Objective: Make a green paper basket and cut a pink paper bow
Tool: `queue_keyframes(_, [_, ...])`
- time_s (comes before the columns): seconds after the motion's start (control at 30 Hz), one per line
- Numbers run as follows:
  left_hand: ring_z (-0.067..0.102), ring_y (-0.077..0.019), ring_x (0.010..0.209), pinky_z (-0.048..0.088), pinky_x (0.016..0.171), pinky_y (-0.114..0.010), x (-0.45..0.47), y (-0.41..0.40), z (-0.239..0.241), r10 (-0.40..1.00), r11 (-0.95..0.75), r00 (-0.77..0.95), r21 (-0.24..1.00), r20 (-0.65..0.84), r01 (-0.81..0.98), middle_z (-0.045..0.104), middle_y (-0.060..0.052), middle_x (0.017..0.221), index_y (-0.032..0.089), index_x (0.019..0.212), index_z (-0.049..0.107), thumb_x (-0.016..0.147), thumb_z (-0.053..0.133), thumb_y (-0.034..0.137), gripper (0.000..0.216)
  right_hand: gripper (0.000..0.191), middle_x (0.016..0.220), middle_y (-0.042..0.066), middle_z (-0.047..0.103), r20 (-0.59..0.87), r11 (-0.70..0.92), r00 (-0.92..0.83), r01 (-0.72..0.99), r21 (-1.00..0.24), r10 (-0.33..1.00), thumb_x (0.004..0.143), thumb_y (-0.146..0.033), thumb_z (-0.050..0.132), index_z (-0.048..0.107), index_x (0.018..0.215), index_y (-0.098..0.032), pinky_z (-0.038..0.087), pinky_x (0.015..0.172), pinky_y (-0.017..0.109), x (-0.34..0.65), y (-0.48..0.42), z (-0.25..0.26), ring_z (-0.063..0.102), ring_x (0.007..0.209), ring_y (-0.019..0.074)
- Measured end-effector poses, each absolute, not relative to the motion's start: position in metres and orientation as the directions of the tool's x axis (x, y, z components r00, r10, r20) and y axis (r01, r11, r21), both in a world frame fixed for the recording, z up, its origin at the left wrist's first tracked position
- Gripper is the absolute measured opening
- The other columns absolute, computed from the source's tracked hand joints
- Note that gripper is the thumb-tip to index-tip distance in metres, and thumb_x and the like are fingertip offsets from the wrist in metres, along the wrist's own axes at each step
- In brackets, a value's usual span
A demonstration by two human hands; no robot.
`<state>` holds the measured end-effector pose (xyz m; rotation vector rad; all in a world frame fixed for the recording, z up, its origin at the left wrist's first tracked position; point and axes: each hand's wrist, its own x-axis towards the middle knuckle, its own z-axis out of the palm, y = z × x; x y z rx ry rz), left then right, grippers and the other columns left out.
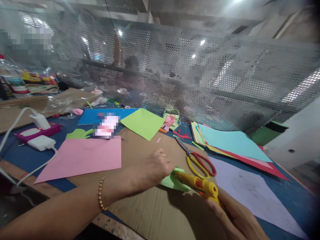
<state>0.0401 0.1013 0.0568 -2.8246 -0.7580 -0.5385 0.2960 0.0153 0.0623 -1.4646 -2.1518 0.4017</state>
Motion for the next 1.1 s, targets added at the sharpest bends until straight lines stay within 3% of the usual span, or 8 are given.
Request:
queue_keyframes(0.13, [0.055, -0.0193, 0.068, 0.041, 0.078, -0.031, 0.04, 0.101, 0.058, 0.463, -0.855, 0.801, -0.047, 0.381, 0.517, 0.065, -0.006, 0.074, 0.014, 0.084, 0.063, 0.088, 0.052, 0.004, 0.016, 0.036, 0.103, 0.003, 0.075, 0.224, 0.402, -0.335, 0.772, -0.491, 0.915, 0.097, -0.045, 0.046, 0.065, 0.121, -0.024, 0.059, 0.064, 0.018, 0.291, 0.016, 0.064, 0.07, 0.072, 0.0173])
queue_keyframes(0.33, [0.055, -0.0189, 0.068, 0.04, 0.079, -0.032, 0.04, 0.101, 0.057, 0.448, -0.863, 0.809, -0.053, 0.38, 0.502, 0.066, -0.006, 0.074, 0.014, 0.083, 0.063, 0.086, 0.052, 0.003, 0.016, 0.036, 0.083, 0.002, 0.074, 0.25, 0.345, -0.251, 0.809, -0.476, 0.935, 0.096, -0.048, 0.047, 0.067, 0.111, -0.023, 0.057, 0.056, 0.02, 0.299, 0.01, 0.061, 0.066, 0.061, 0.0176])
queue_keyframes(0.7, [0.058, -0.0199, 0.072, 0.041, 0.082, -0.032, 0.042, 0.101, 0.059, 0.483, -0.854, 0.805, -0.016, 0.345, 0.519, 0.068, -0.006, 0.076, 0.014, 0.085, 0.063, 0.09, 0.053, 0.005, 0.015, 0.026, 0.083, 0.001, 0.072, 0.255, 0.399, -0.317, 0.822, -0.406, 0.913, 0.097, -0.044, 0.046, 0.064, 0.102, -0.025, 0.055, 0.058, 0.02, 0.295, 0.017, 0.058, 0.07, 0.076, 0.02])
queue_keyframes(0.9, [0.057, -0.0189, 0.072, 0.041, 0.08, -0.031, 0.041, 0.098, 0.062, 0.492, -0.847, 0.808, -0.038, 0.324, 0.531, 0.068, -0.005, 0.077, 0.015, 0.083, 0.063, 0.091, 0.054, 0.007, 0.014, 0.028, 0.07, -0.001, 0.071, 0.282, 0.344, -0.235, 0.828, -0.444, 0.93, 0.091, -0.048, 0.053, 0.069, 0.09, -0.025, 0.056, 0.056, 0.022, 0.296, 0.012, 0.064, 0.068, 0.063, 0.02])
queue_keyframes(1.1, [0.056, -0.0179, 0.07, 0.04, 0.079, -0.03, 0.042, 0.099, 0.06, 0.472, -0.85, 0.802, -0.053, 0.366, 0.525, 0.067, -0.004, 0.074, 0.015, 0.081, 0.063, 0.092, 0.056, 0.006, 0.015, 0.026, 0.072, 0.0, 0.071, 0.252, 0.363, -0.275, 0.819, -0.445, 0.928, 0.092, -0.046, 0.052, 0.068, 0.096, -0.025, 0.055, 0.052, 0.021, 0.304, 0.013, 0.062, 0.066, 0.06, 0.0192])
